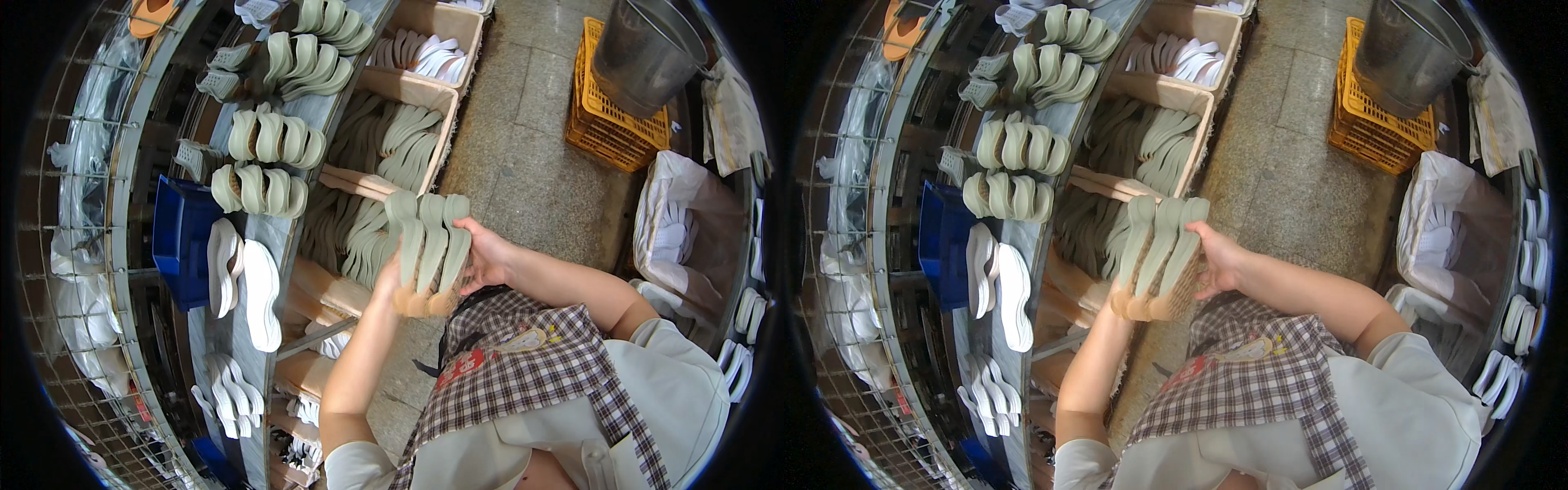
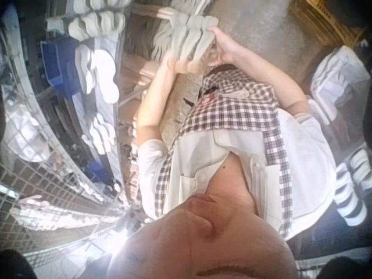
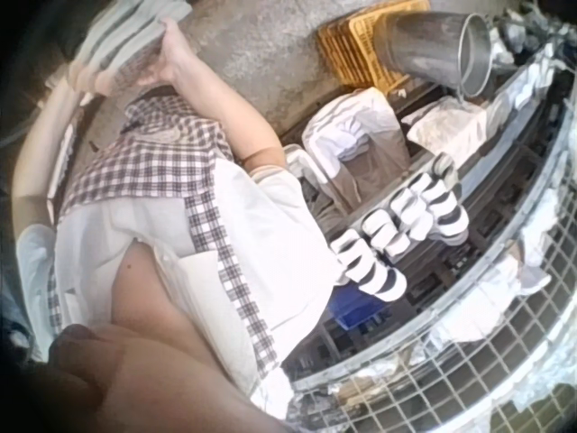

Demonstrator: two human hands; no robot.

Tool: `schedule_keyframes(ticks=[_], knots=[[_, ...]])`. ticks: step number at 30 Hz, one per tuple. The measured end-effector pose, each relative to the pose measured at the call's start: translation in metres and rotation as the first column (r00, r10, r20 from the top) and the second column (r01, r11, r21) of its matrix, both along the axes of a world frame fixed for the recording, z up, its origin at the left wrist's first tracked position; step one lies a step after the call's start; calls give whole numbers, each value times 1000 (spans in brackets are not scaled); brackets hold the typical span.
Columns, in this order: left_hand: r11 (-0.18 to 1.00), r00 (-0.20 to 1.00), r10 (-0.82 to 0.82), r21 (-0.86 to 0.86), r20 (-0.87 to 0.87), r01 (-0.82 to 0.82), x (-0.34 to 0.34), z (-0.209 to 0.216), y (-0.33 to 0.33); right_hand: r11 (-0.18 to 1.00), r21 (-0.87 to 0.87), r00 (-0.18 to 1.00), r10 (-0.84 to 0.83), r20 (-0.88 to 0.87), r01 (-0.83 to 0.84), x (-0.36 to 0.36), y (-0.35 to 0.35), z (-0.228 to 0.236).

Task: The person picks up white and green slippers from a shelf, inspects the soles, and places them into a large white sack. The person then walks to a counter, writes on a clipboard with a red pen, and returns to the sack to continue handling slippers.

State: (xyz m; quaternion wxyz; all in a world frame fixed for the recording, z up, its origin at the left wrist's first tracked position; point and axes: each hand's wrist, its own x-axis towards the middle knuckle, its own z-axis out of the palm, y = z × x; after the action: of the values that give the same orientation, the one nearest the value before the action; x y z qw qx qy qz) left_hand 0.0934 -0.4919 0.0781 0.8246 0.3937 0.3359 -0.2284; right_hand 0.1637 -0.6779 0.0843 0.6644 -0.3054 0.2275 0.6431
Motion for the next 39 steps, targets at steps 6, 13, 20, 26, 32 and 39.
schedule_keyframes(ticks=[6, 13, 20, 26, 32, 39], knots=[[970, 949, 85, 192, 304, -148, 3, 14, 3, 941, 206, 827, -335, 451, 268, -4, 3, 9], [946, 877, 147, 192, 458, -259, 11, 47, -3, 963, 242, 314, -267, 911, 118, 3, -10, 21], [943, 851, 128, 202, 510, -263, 18, 53, -9, 962, 268, 180, -273, 945, 49, 7, -23, 29], [931, 817, 83, 248, 571, -267, 18, 49, -4, 959, 284, 60, -284, 957, 5, 14, -34, 32], [913, 816, 49, 307, 575, -271, 20, 46, -11, 895, 436, -90, -444, 891, -92, 53, -45, 35], [902, 865, -134, 420, 483, -95, 31, 48, -21, 869, 491, 240, -464, 853, -65, 43, -58, 40]])
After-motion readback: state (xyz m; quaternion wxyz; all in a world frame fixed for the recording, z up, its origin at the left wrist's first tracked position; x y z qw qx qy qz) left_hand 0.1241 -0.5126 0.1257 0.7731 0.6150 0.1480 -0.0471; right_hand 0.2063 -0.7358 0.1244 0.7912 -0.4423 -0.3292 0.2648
